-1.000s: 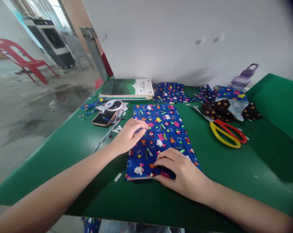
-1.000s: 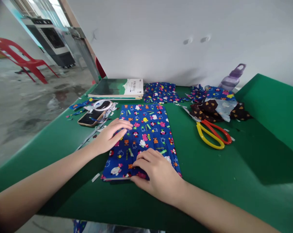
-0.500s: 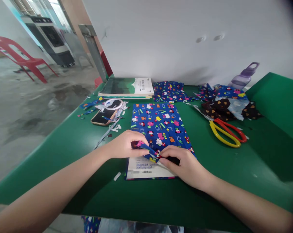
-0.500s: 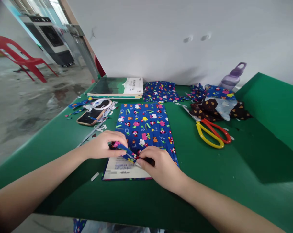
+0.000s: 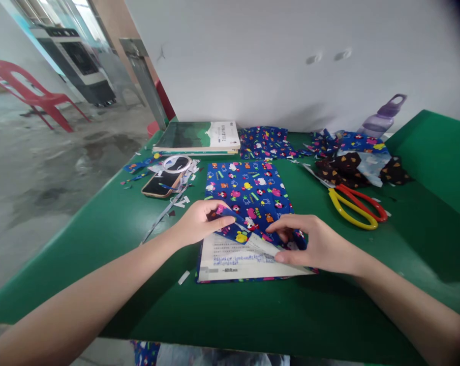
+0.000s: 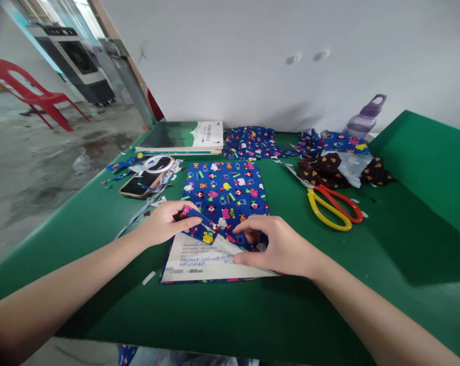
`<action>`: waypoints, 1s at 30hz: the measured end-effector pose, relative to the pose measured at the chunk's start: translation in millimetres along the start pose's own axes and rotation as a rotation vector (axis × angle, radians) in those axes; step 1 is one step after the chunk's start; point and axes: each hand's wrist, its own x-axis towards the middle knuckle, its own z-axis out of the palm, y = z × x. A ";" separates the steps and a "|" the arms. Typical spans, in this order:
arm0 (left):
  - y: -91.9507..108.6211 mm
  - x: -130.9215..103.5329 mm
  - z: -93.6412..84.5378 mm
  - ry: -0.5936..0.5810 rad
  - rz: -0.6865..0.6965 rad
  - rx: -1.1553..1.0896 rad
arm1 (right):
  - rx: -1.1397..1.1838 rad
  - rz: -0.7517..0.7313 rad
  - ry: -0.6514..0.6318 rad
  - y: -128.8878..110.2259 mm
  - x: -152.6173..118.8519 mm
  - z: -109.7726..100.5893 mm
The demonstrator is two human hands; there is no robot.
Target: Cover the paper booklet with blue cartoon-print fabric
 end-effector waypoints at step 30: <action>-1.4 0.1 3.8 0.015 -0.185 -0.159 | 0.018 -0.103 0.060 4.9 -12.2 26.9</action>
